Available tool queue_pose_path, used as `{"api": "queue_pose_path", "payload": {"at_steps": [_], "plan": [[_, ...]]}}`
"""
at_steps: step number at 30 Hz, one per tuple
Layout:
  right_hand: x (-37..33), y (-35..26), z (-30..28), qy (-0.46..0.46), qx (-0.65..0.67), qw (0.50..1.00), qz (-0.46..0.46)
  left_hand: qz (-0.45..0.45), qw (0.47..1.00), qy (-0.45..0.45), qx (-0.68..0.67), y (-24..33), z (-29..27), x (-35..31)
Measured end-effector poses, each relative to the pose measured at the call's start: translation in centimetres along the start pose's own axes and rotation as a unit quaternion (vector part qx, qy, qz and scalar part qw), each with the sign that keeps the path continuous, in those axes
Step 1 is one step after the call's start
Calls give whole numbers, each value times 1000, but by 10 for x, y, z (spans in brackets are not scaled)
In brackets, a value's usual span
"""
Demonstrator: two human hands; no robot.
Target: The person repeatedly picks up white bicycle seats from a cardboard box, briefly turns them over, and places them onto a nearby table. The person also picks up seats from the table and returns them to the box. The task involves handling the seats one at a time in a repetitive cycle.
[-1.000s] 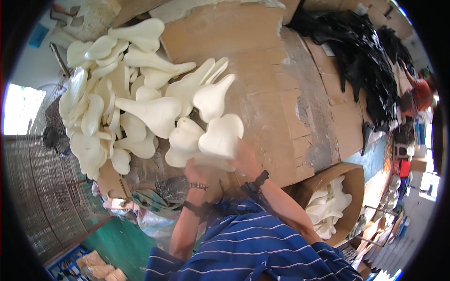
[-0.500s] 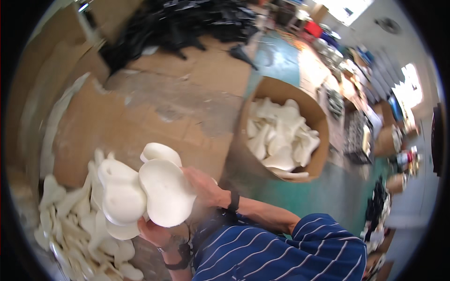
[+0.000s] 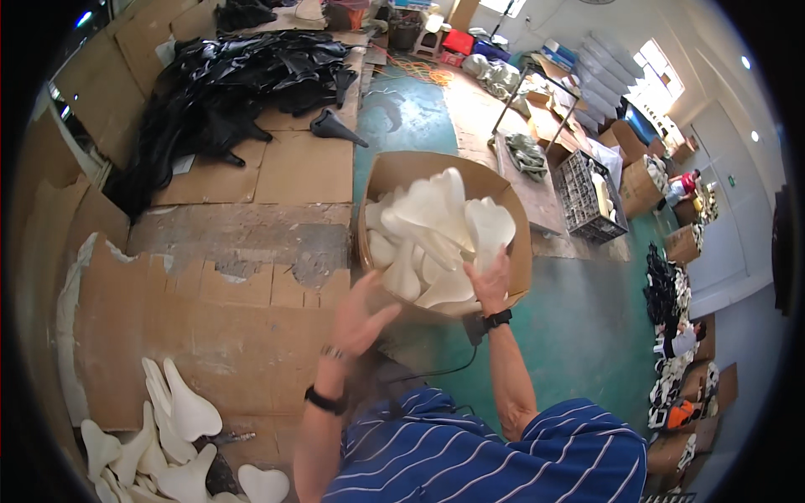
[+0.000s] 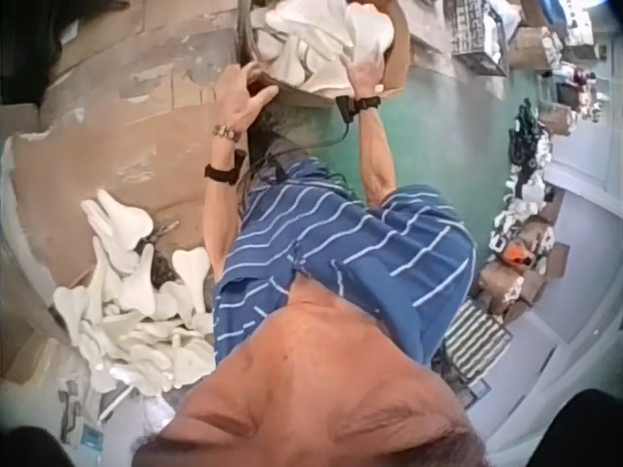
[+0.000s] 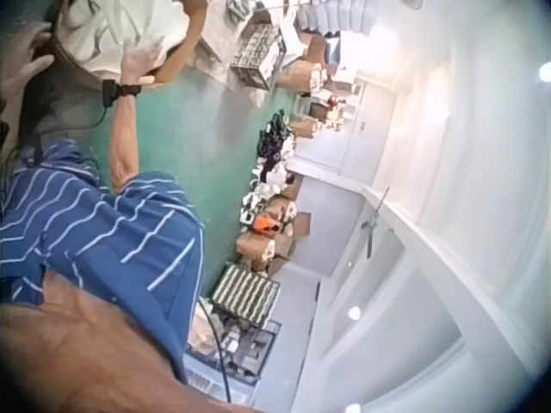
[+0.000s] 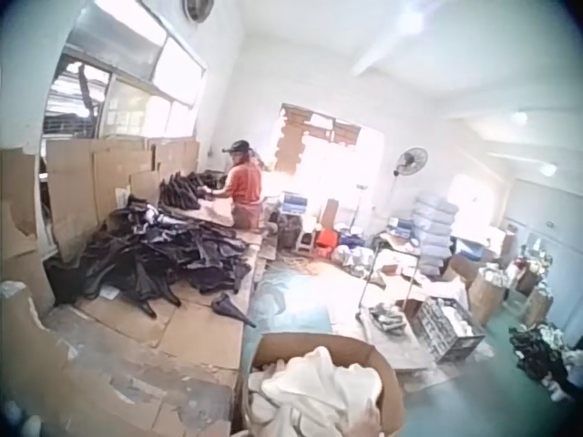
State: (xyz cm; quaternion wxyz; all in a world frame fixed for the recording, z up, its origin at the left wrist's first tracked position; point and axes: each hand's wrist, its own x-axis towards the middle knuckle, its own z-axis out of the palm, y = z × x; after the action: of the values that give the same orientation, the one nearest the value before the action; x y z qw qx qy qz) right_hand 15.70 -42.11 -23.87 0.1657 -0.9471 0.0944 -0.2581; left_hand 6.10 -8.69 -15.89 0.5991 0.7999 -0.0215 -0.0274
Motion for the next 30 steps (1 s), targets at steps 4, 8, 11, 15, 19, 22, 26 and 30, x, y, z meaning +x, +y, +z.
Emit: {"api": "queue_pose_path", "payload": {"at_steps": [4,8,11,15,19,22,26,30], "plan": [[-38,-26,27,-254,20,966,-46,-104,991,80,9,-59,-36,-80],[-89,-101,59,-405,128,894,-142,-243,920,302,62,-113,-86,-193],[-115,-150,86,-486,210,812,-247,-328,818,341,328,-163,-102,-294],[-142,-231,83,-579,193,707,-357,-552,738,160,354,-148,-88,-377],[-173,-289,86,-598,173,628,-467,-573,705,88,407,-172,-30,-453],[-198,-315,89,-607,146,581,-522,-492,657,166,546,-209,-6,-487],[-228,-351,93,-661,147,518,-523,-480,671,209,525,-208,-39,-489],[-260,-403,85,-689,185,460,-529,-432,733,188,491,-183,-65,-489]]}}
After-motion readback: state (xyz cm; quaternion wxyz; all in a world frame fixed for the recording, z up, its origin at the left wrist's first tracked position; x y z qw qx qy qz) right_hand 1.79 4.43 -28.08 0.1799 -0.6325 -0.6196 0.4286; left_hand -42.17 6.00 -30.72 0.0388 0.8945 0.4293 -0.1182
